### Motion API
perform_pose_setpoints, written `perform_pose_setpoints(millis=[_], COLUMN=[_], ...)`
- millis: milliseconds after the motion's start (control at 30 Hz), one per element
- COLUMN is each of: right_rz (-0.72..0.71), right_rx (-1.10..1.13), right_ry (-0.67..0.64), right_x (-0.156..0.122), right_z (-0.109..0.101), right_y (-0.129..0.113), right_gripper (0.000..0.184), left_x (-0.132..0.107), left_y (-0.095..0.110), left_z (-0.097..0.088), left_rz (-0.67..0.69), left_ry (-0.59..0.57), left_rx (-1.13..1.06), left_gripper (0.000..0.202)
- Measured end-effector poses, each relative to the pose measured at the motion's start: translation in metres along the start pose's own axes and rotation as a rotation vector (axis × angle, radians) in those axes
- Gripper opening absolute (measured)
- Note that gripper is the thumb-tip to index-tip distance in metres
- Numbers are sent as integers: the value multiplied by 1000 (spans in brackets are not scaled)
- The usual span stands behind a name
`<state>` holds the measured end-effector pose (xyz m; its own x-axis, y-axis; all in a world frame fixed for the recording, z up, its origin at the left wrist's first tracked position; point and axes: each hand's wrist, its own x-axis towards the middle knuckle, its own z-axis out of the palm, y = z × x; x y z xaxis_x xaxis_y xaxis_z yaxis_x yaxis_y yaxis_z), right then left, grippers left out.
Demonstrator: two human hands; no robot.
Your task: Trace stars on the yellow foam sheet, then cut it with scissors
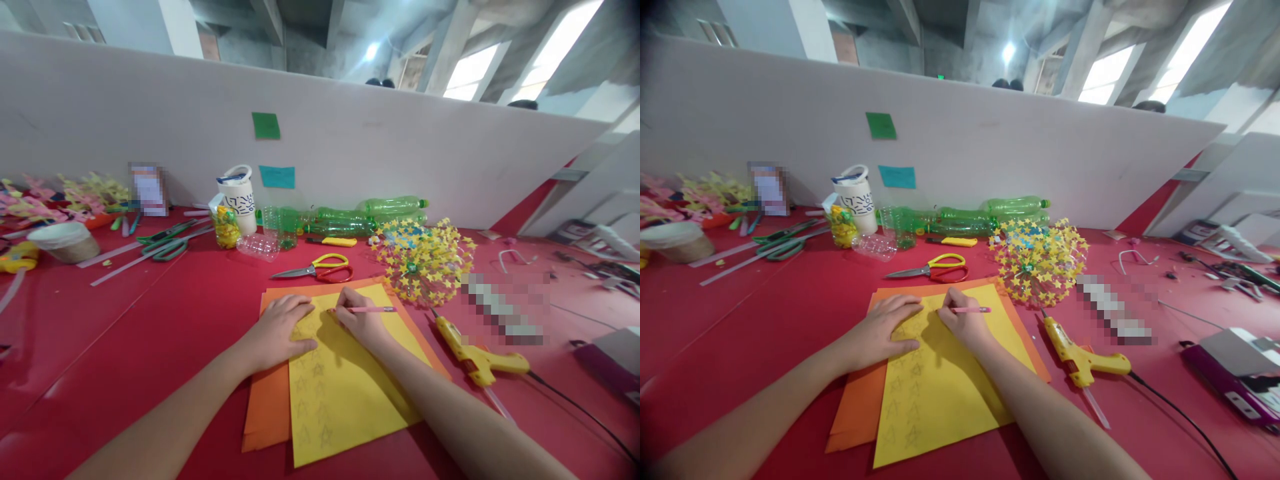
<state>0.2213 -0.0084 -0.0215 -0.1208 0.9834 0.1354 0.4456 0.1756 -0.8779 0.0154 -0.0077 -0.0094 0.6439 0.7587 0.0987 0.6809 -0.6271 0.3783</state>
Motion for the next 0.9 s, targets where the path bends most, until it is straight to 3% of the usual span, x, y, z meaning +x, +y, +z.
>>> perform_pose_setpoints(millis=[733,900], right_rz=[-96,-21], right_rx=[20,145], right_ry=[-115,-103], right_x=[-3,0], right_z=[5,2], right_y=[2,0], right_gripper=[6,6], left_x=[-1,-1], left_y=[1,3], left_z=[-1,-2], left_rz=[7,9], left_ry=[7,12], left_rx=[3,-11], left_gripper=[55,55])
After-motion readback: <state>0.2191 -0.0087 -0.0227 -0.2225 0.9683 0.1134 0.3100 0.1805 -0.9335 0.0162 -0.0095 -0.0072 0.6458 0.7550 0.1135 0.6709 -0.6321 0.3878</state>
